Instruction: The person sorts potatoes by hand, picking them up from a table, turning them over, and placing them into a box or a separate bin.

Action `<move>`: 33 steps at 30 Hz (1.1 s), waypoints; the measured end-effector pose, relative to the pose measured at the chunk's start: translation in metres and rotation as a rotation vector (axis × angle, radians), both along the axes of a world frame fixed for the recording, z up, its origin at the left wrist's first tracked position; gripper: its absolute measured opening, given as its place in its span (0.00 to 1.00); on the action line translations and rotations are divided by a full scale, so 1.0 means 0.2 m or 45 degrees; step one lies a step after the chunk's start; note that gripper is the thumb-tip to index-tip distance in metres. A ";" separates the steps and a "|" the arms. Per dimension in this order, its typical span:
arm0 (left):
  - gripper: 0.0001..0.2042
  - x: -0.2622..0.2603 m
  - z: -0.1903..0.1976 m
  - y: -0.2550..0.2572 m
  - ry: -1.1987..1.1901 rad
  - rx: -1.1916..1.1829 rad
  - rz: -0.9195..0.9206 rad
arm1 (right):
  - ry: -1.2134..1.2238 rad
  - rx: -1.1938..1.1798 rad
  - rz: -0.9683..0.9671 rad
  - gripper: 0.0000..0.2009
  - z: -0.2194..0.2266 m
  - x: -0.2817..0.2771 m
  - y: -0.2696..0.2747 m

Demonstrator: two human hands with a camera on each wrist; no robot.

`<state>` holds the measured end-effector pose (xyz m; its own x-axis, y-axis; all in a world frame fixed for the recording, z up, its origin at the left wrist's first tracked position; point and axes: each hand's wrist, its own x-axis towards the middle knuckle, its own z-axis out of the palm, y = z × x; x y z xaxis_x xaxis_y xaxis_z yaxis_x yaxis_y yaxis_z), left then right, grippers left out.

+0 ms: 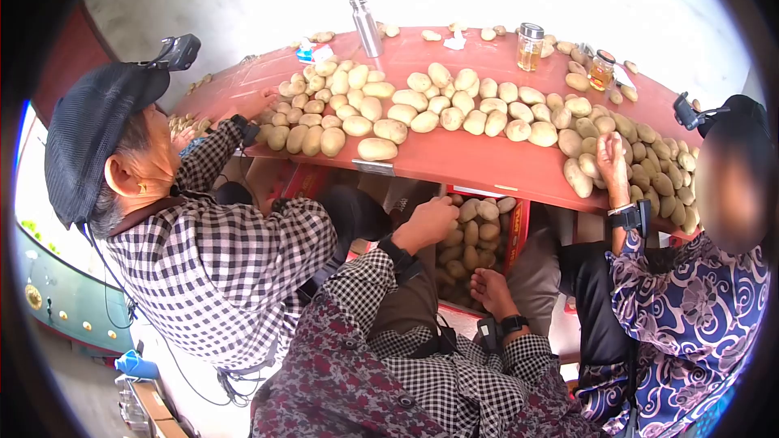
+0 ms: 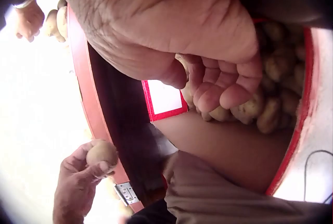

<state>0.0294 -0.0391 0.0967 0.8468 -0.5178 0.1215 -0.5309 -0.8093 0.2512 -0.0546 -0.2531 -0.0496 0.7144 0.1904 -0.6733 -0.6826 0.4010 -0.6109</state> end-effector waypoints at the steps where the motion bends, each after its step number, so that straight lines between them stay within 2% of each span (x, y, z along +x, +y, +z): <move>1: 0.08 0.00 0.00 -0.01 -0.013 -0.021 0.046 | 0.005 0.003 0.003 0.10 -0.01 0.00 -0.01; 3: 0.08 0.02 0.04 -0.01 -0.035 -0.057 0.149 | 0.010 0.005 0.009 0.10 -0.01 0.01 -0.02; 7: 0.08 0.11 0.11 0.04 -0.342 -0.314 0.205 | -0.016 0.005 0.026 0.09 -0.01 0.00 -0.02; 11: 0.17 0.20 0.21 0.06 -0.501 -0.315 0.400 | -0.002 0.000 0.062 0.09 0.01 -0.01 -0.02; 12: 0.21 0.20 0.28 0.05 -0.374 -0.285 0.466 | -0.006 0.004 0.061 0.09 0.02 -0.01 -0.02; 15: 0.23 0.33 0.24 0.07 -0.518 -0.276 0.528 | 0.001 0.017 0.062 0.10 0.01 -0.01 -0.04; 16: 0.26 0.37 0.25 0.07 -0.450 -0.239 0.546 | 0.005 0.027 0.069 0.10 0.00 -0.01 -0.04; 19: 0.30 0.49 0.23 0.08 -0.532 -0.269 0.569 | 0.004 0.017 0.091 0.10 0.02 0.01 -0.02; 22: 0.32 0.61 0.20 0.10 -0.461 -0.269 0.585 | 0.000 -0.007 0.107 0.10 0.02 0.02 0.01; 25: 0.31 0.69 0.21 0.11 -0.373 -0.188 0.643 | 0.006 -0.017 0.117 0.11 0.03 0.04 0.02; 28: 0.28 0.71 0.22 0.07 -0.473 -0.074 0.770 | -0.042 0.003 0.137 0.11 0.02 0.03 0.03; 31: 0.17 0.71 0.19 0.09 -0.544 0.096 0.772 | -0.080 0.037 0.136 0.11 -0.01 0.02 0.03; 33: 0.15 0.70 0.18 0.10 -0.536 0.070 0.729 | -0.088 0.064 0.116 0.09 0.03 0.01 0.03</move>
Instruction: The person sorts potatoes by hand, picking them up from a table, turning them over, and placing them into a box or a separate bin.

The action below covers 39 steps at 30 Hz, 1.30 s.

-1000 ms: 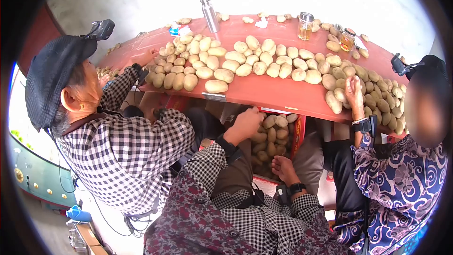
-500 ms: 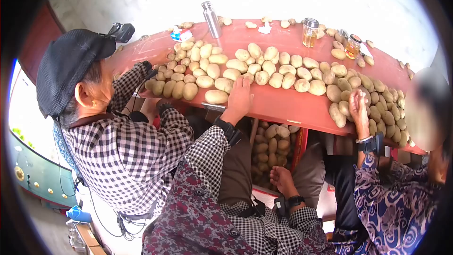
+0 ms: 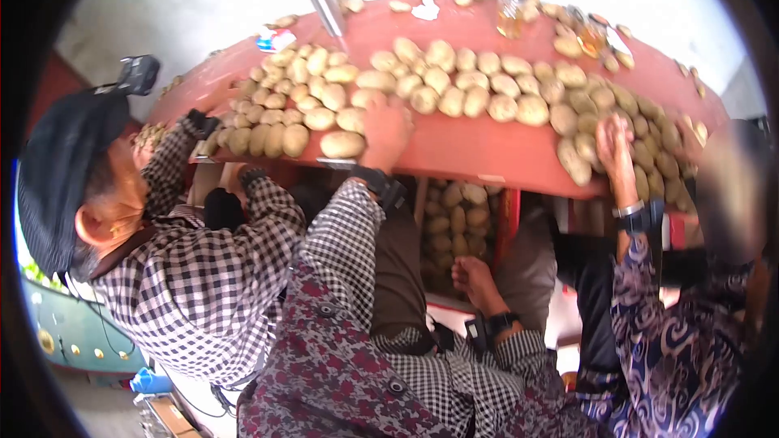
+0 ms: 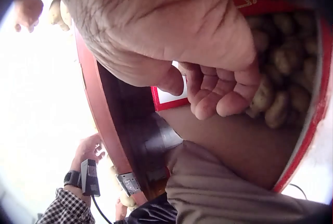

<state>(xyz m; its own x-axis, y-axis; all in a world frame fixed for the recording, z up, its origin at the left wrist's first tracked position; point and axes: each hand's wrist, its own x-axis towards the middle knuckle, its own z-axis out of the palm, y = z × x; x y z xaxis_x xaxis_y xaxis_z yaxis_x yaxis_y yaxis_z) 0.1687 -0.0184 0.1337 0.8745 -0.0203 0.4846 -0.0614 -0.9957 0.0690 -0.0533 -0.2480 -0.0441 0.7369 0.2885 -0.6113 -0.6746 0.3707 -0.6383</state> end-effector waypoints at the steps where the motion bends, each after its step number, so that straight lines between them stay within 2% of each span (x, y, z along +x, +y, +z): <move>1: 0.14 0.00 -0.02 0.00 -0.045 0.002 -0.026 | -0.030 0.008 -0.007 0.09 0.02 -0.01 0.00; 2: 0.14 -0.01 -0.05 0.01 -0.081 0.002 -0.047 | -0.060 0.016 -0.014 0.09 0.03 -0.01 0.00; 4: 0.21 -0.03 -0.07 0.04 -0.005 0.030 -0.141 | -0.099 -0.010 -0.005 0.08 0.00 -0.01 -0.01; 6: 0.21 -0.09 -0.07 0.04 -0.034 -0.071 -0.210 | -0.035 -0.059 0.007 0.09 0.00 -0.02 -0.01; 7: 0.19 -0.19 0.00 0.01 -0.031 -0.098 -0.260 | 0.003 -0.085 0.003 0.10 0.03 -0.01 -0.01; 10: 0.17 -0.41 0.05 -0.06 0.056 -0.542 -0.321 | 0.051 -0.124 -0.001 0.11 0.06 -0.01 -0.01; 11: 0.15 -0.45 0.01 -0.06 0.088 -0.645 -0.370 | 0.057 -0.134 0.001 0.11 0.07 -0.01 -0.01; 12: 0.15 -0.45 -0.13 -0.02 0.109 -0.735 -0.470 | 0.051 -0.133 0.006 0.11 0.06 -0.01 -0.01; 14: 0.18 -0.55 -0.09 -0.09 0.993 -1.268 -0.148 | 0.035 -0.137 0.019 0.11 0.05 -0.01 0.00; 16: 0.21 -0.60 -0.18 -0.10 1.263 -1.554 -0.090 | 0.078 -0.174 -0.003 0.10 0.08 0.00 0.01; 17: 0.20 -0.60 -0.23 -0.11 1.262 -1.760 -0.026 | 0.097 -0.194 -0.020 0.10 0.09 0.00 0.01; 20: 0.19 -0.54 -0.40 -0.11 1.028 -2.087 0.026 | 0.088 -0.202 -0.043 0.10 0.11 -0.01 0.01; 21: 0.17 -0.51 -0.42 -0.11 0.963 -2.103 0.072 | 0.080 -0.198 -0.045 0.09 0.10 -0.01 0.01; 24: 0.16 -0.48 -0.46 -0.12 0.608 -1.892 0.089 | 0.046 -0.188 -0.009 0.10 0.09 0.00 0.01; 25: 0.15 -0.49 -0.42 -0.12 0.631 -1.791 0.112 | 0.041 -0.188 0.013 0.10 0.10 -0.01 0.01; 26: 0.14 -0.40 -0.65 -0.02 0.552 -1.429 0.002 | 0.032 -0.188 0.039 0.11 0.10 0.00 0.01; 27: 0.13 -0.39 -0.67 0.01 0.475 -1.316 -0.068 | 0.020 -0.188 0.049 0.11 0.10 0.00 0.02; 29: 0.10 -0.46 -0.56 0.00 0.375 -1.148 -0.145 | 0.006 -0.201 0.045 0.12 0.08 0.00 0.02; 32: 0.09 -0.53 -0.37 -0.01 -0.152 -0.782 -0.396 | -0.007 -0.222 0.034 0.13 0.08 -0.02 0.02; 33: 0.09 -0.57 -0.29 -0.03 -0.101 -0.844 -0.340 | -0.024 -0.228 0.038 0.14 0.09 -0.03 0.02; 36: 0.09 -0.58 -0.14 0.00 -0.357 -0.466 -0.325 | -0.017 -0.226 0.035 0.14 0.07 -0.03 0.03; 37: 0.10 -0.59 -0.11 0.01 -0.305 -0.494 -0.303 | -0.010 -0.228 0.030 0.14 0.07 -0.03 0.03; 39: 0.15 -0.56 -0.07 0.04 -0.390 -0.363 -0.070 | -0.001 -0.223 0.016 0.14 0.07 -0.03 0.03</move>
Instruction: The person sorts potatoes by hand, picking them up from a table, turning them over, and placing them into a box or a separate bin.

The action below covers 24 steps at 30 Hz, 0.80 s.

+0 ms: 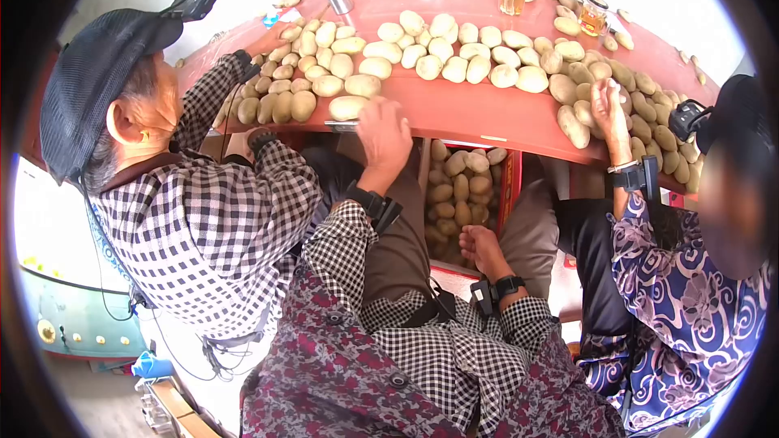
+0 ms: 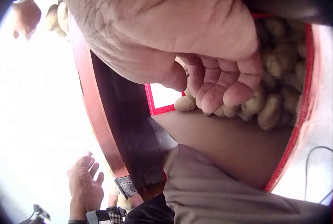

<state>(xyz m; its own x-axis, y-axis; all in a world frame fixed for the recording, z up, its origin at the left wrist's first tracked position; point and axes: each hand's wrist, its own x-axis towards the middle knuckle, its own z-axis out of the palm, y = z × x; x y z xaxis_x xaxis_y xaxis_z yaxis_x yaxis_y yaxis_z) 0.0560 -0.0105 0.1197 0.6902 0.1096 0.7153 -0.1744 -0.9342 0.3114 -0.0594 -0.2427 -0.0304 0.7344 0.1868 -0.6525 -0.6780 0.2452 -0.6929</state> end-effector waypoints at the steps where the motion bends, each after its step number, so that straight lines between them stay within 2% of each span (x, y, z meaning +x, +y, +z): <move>1: 0.17 0.02 0.01 0.01 -0.021 0.048 0.123 | -0.004 0.005 0.001 0.14 0.00 0.00 0.00; 3: 0.26 0.09 0.02 0.06 0.163 0.090 0.429 | -0.010 0.017 -0.014 0.13 -0.01 0.00 0.00; 5: 0.29 0.14 0.03 0.14 0.144 0.047 0.479 | -0.020 0.055 -0.038 0.11 -0.02 -0.01 0.00; 7: 0.30 0.19 0.02 0.18 0.315 -0.042 0.561 | -0.010 0.052 -0.054 0.10 -0.01 0.00 -0.01; 9: 0.32 0.23 -0.03 0.25 0.460 -0.101 0.505 | 0.019 0.017 -0.047 0.10 0.00 0.00 0.00; 14: 0.33 0.23 -0.08 0.31 0.343 0.128 0.375 | 0.031 0.026 -0.038 0.09 0.03 -0.02 0.02; 20: 0.32 0.20 -0.05 0.25 0.345 0.161 0.420 | 0.048 0.025 -0.014 0.11 0.01 -0.01 0.02; 23: 0.33 0.16 -0.02 0.17 0.315 0.347 0.537 | 0.064 0.016 -0.027 0.11 0.01 -0.03 0.00; 24: 0.30 0.15 -0.01 0.14 0.259 0.394 0.478 | 0.064 0.014 -0.035 0.11 0.01 -0.03 0.00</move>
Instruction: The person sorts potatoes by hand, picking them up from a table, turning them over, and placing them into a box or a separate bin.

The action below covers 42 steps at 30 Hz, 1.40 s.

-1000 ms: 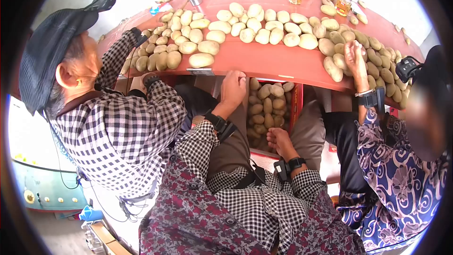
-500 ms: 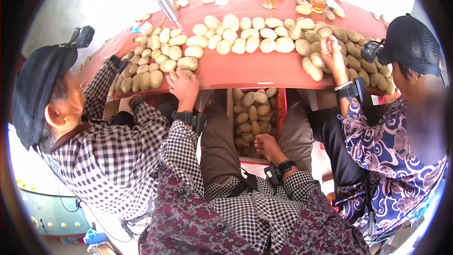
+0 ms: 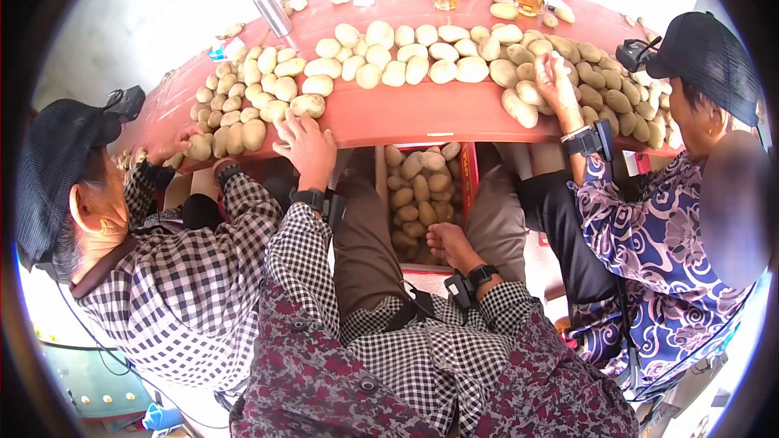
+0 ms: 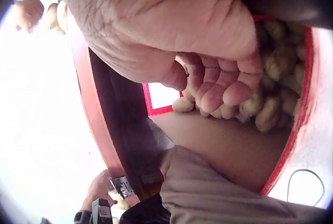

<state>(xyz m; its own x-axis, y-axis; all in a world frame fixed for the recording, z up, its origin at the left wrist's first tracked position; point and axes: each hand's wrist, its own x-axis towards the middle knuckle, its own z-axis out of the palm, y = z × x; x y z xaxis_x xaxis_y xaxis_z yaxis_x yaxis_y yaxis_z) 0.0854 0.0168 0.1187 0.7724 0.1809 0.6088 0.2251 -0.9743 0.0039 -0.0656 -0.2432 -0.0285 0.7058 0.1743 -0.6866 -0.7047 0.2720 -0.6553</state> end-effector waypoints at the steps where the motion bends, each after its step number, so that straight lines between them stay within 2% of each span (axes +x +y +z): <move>1: 0.27 -0.01 0.03 -0.03 -0.044 0.047 -0.070 | -0.008 -0.003 -0.008 0.11 0.01 0.02 0.00; 2: 0.25 0.01 0.04 -0.04 -0.100 0.086 -0.149 | -0.050 -0.038 -0.020 0.11 0.01 0.04 -0.01; 5: 0.16 0.13 -0.01 -0.04 0.238 -0.187 -0.598 | -0.180 -0.135 -0.036 0.10 0.16 0.08 -0.04; 6: 0.16 0.19 -0.11 -0.01 0.095 -0.316 -0.802 | -0.254 -0.168 -0.050 0.10 0.24 0.13 -0.06; 9: 0.17 0.23 -0.02 0.03 0.616 -0.594 -0.841 | -0.601 -0.280 -0.156 0.09 0.47 0.30 -0.11; 10: 0.18 0.26 -0.02 0.07 0.672 -0.577 -0.930 | -0.732 -0.316 -0.198 0.09 0.54 0.37 -0.13; 12: 0.18 0.28 0.00 0.08 0.844 -0.466 -0.867 | -0.984 -0.463 -0.195 0.09 0.67 0.51 -0.16; 13: 0.18 0.29 0.01 0.09 0.928 -0.404 -0.831 | -1.080 -0.729 -0.185 0.11 0.74 0.60 -0.17; 16: 0.18 0.29 0.01 0.02 0.903 -0.268 -0.728 | -1.346 -1.169 -0.159 0.15 0.88 0.80 -0.15; 18: 0.18 0.30 0.03 0.01 0.964 -0.247 -0.738 | -1.482 -1.494 -0.098 0.20 0.91 0.94 -0.13; 22: 0.21 0.37 -0.03 0.05 1.044 -0.115 -0.824 | -1.259 -1.747 0.202 0.28 1.03 1.11 -0.04; 26: 0.21 0.30 -0.03 0.02 0.847 -0.117 -0.874 | -1.275 -1.902 0.379 0.26 0.82 1.33 -0.03; 29: 0.17 0.31 -0.10 0.01 0.710 0.007 -0.931 | -1.145 -2.061 0.453 0.23 0.81 1.33 -0.01; 30: 0.15 0.30 -0.08 -0.01 0.725 0.013 -0.888 | -1.294 -1.963 0.256 0.21 0.71 1.41 -0.06; 33: 0.13 0.28 -0.06 -0.04 0.716 0.035 -0.824 | -1.330 -1.901 0.195 0.22 0.71 1.36 -0.11; 34: 0.18 0.30 -0.07 -0.03 0.761 0.014 -0.832 | -1.433 -1.981 0.106 0.22 0.70 1.31 -0.11; 35: 0.24 0.31 -0.08 -0.03 0.809 -0.011 -0.839 | -1.266 -1.624 0.030 0.22 0.70 1.27 -0.13; 37: 0.25 0.30 -0.08 -0.02 0.789 -0.013 -0.819 | -0.919 -0.918 -0.120 0.22 0.83 1.10 -0.09; 38: 0.25 0.30 -0.07 -0.03 0.804 -0.010 -0.800 | -1.045 -0.652 -0.125 0.19 0.82 1.00 -0.11; 40: 0.27 0.31 -0.05 -0.05 0.847 0.008 -0.748 | -1.046 -0.152 -0.055 0.16 0.85 0.72 -0.05; 42: 0.28 0.31 -0.04 -0.06 0.847 0.039 -0.735 | -0.669 0.296 0.134 0.17 0.78 0.53 -0.03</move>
<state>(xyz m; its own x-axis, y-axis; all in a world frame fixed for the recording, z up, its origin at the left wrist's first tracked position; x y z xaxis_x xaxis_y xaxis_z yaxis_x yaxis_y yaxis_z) 0.1469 0.0047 0.1114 0.9343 -0.3566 -0.0012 -0.3565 -0.9341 0.0190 0.0406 -0.2487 0.1284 0.9121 0.3663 -0.1841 -0.3320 0.3966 -0.8559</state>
